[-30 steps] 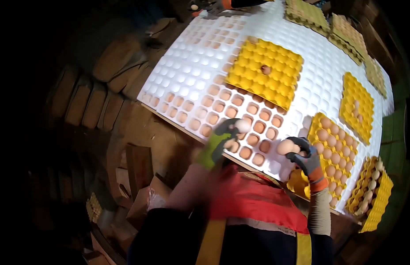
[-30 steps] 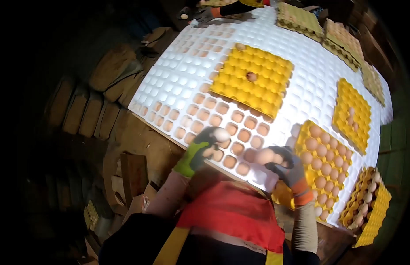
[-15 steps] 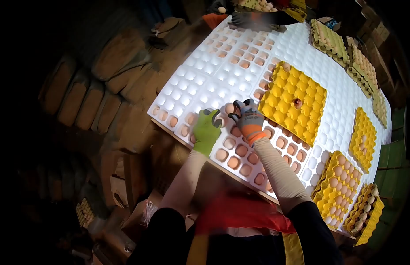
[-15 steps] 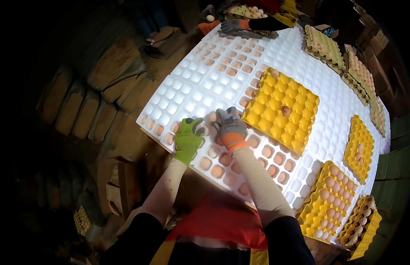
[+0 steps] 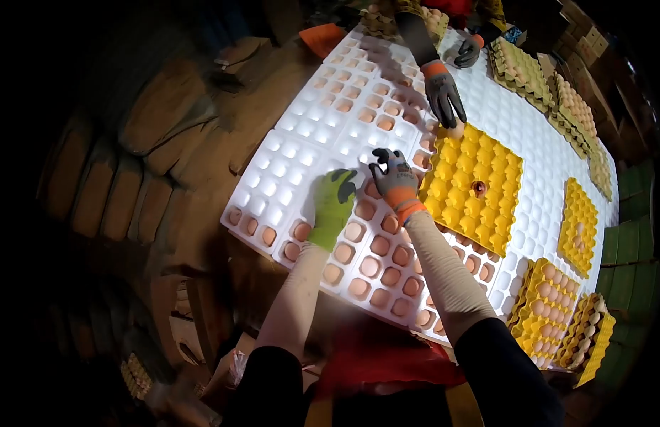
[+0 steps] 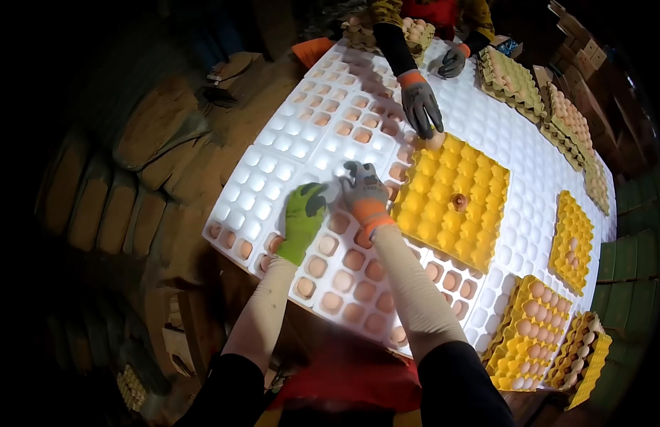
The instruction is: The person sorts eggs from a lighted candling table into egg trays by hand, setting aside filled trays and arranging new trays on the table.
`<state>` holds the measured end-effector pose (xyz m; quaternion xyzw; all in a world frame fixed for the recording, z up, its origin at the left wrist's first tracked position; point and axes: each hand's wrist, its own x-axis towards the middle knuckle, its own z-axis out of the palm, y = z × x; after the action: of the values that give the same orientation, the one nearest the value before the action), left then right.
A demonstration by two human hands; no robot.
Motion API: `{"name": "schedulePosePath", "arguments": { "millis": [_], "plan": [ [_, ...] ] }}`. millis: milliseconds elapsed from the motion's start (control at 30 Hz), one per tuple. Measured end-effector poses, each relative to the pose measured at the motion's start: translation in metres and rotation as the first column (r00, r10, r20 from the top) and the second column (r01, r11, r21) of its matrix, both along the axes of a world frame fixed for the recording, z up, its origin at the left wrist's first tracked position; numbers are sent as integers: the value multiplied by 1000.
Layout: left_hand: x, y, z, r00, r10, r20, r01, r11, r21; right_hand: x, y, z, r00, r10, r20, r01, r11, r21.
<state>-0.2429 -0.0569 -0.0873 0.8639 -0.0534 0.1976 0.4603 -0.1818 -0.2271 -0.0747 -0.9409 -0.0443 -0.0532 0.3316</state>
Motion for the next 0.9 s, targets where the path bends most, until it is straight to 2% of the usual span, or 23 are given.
{"name": "schedulePosePath", "arguments": {
  "millis": [33, 67, 100, 133, 167, 267, 333, 367, 400, 433, 467, 500, 533, 600, 633, 667, 733, 767, 800, 867, 900],
  "plan": [
    [2, -2, -9, 998, -28, 55, 16, 978, 208, 14, 2, -12, 994, -40, 100, 38, 999, 18],
    [5, -4, -17, 991, -70, 111, 19, 914, 406, 27, 3, -22, 984, -8, 176, 1, 999, 37],
    [1, -6, -30, 995, -77, 69, 53, 951, 303, 31, 5, -15, 998, 26, 64, -12, 979, -204],
    [-2, -5, -36, 992, -107, 72, 81, 949, 306, 31, 7, -5, 998, 22, -62, -46, 903, -428],
    [-5, -1, -41, 990, -133, 55, 107, 933, 344, 30, 2, -1, 988, 107, -107, -146, 871, -470],
    [-9, 3, -52, 986, -161, 35, 130, 893, 431, 23, 2, 10, 993, 81, -85, -110, 900, -422],
    [-8, 6, -48, 983, -184, -10, 170, 882, 440, 11, -5, 13, 998, 21, 62, -8, 978, -209],
    [-4, 10, -61, 985, -168, 25, 135, 864, 485, 3, -12, 10, 984, 63, 170, -52, 996, -66],
    [-2, 13, -72, 986, -154, 60, 100, 846, 525, -12, -19, 7, 952, 139, 273, -135, 990, -33],
    [-4, 10, -59, 979, -186, 79, 123, 860, 496, -39, -36, 17, 905, 221, 363, -242, 970, 12],
    [-3, 6, -46, 970, -225, 97, 156, 871, 465, -65, -57, 35, 823, 352, 445, -362, 930, -67],
    [4, 14, -56, 965, -240, 104, 190, 917, 352, -103, -76, 50, 918, 206, 338, -312, 902, 299],
    [11, 13, -70, 958, -268, 103, 239, 944, 227, -140, -101, 63, 940, 176, 292, -261, 923, 282],
    [7, -8, -57, 977, -214, -4, 191, 861, 471, -211, -153, 76, 956, 81, 281, -136, 974, 180],
    [-3, -37, -31, 970, -203, 133, 122, 883, 454, -235, -176, 77, 996, -37, 82, 11, 951, 308],
    [5, -52, -24, 908, -323, 267, 89, 771, 631, -250, -196, 76, 985, -104, -136, 152, 899, 411],
    [13, -104, -16, 987, -131, 94, 110, 973, 203, -249, -236, 70, 929, -301, -217, 371, 737, 565],
    [29, -120, -18, 987, -112, 115, 84, 971, 225, -236, -256, 57, 902, -418, -110, 417, 774, 476],
    [47, -137, -25, 991, -99, -91, 113, 980, 164, -217, -276, 41, 857, -515, 16, 471, 795, 382],
    [63, -154, -29, 867, -89, -491, 109, 994, 12, -178, -302, 14, 816, -568, -105, 577, 790, 208],
    [58, -166, -24, 905, -40, -424, 151, 961, 232, -162, -307, 2, 813, -551, -186, 559, 829, -13]
  ]
}}
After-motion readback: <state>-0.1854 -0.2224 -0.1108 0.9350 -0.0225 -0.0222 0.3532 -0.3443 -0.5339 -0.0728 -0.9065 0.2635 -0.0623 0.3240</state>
